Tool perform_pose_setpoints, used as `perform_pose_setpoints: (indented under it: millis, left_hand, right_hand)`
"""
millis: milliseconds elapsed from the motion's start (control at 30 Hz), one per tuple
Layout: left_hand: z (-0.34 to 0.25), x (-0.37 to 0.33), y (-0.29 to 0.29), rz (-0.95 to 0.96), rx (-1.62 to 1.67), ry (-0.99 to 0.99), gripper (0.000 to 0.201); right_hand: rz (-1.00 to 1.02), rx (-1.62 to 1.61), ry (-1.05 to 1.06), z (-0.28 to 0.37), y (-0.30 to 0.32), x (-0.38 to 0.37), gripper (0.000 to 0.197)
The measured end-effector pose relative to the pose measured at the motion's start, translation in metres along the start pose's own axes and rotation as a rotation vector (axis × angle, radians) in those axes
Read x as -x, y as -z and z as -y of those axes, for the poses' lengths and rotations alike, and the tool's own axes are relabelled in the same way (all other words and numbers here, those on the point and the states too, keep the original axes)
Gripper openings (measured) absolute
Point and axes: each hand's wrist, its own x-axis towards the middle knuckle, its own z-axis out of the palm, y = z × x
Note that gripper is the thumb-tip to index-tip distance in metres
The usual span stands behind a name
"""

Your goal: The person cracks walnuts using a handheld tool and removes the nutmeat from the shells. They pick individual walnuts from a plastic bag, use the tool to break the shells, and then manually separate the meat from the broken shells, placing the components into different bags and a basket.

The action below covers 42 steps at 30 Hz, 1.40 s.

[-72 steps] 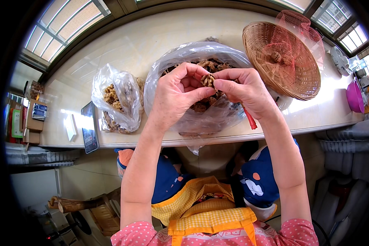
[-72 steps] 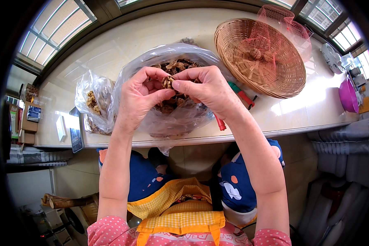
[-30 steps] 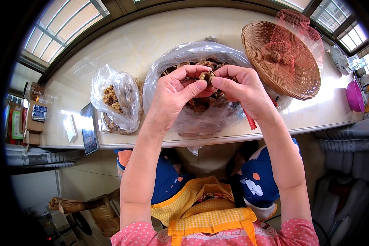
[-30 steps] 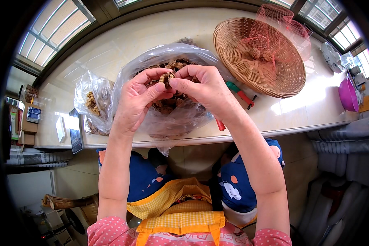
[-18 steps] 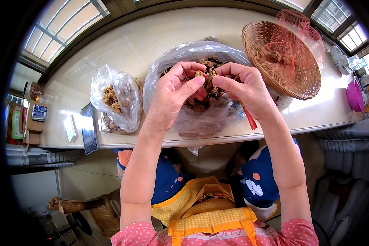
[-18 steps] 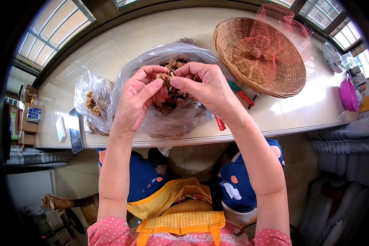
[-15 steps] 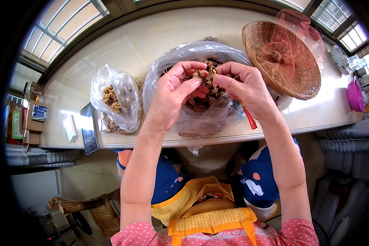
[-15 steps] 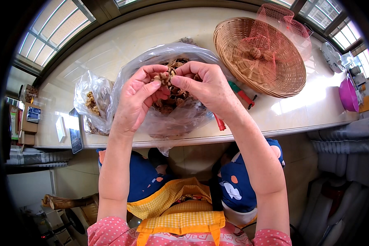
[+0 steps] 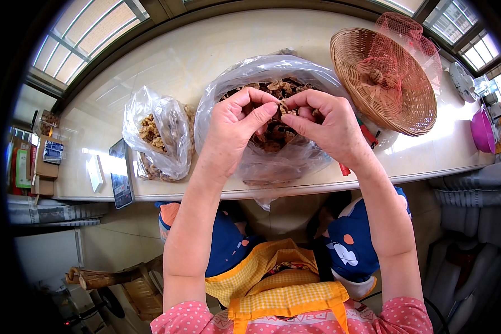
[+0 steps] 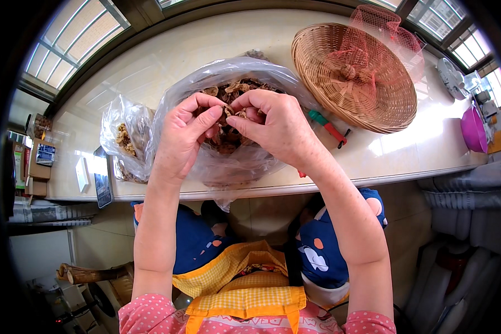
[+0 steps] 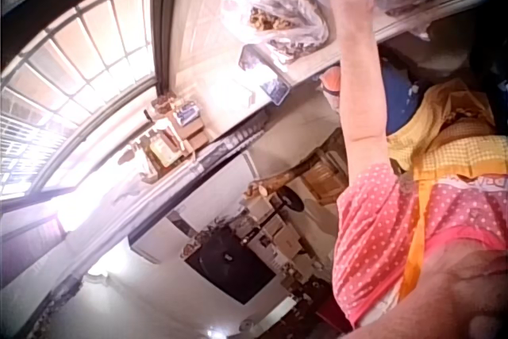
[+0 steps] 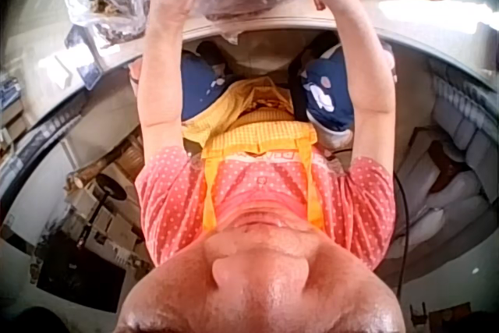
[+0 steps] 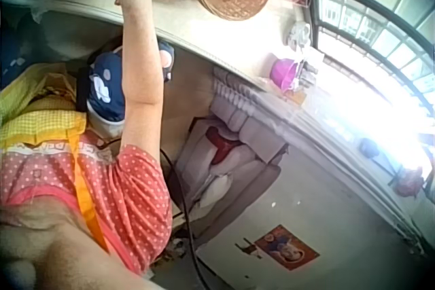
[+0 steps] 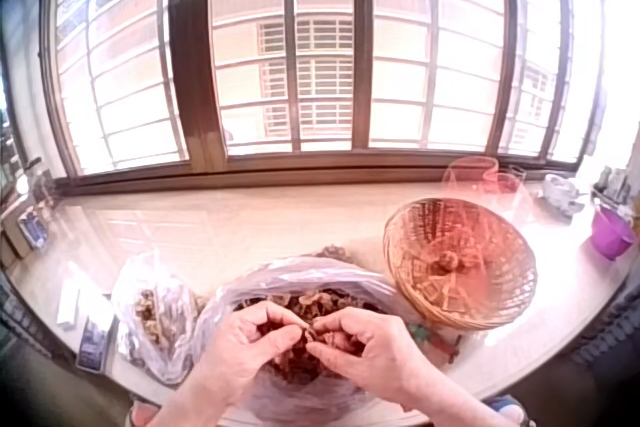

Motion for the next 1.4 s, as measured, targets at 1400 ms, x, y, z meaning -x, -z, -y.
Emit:
perform_pose_setpoints:
  millis: [1400]
  left_hand:
    - [-0.001, 0.001, -0.008, 0.06, -0.127, -0.114, 0.025]
  right_hand:
    - [0.076, -0.748, -0.355, -0.009, 0.006, -0.005, 0.019]
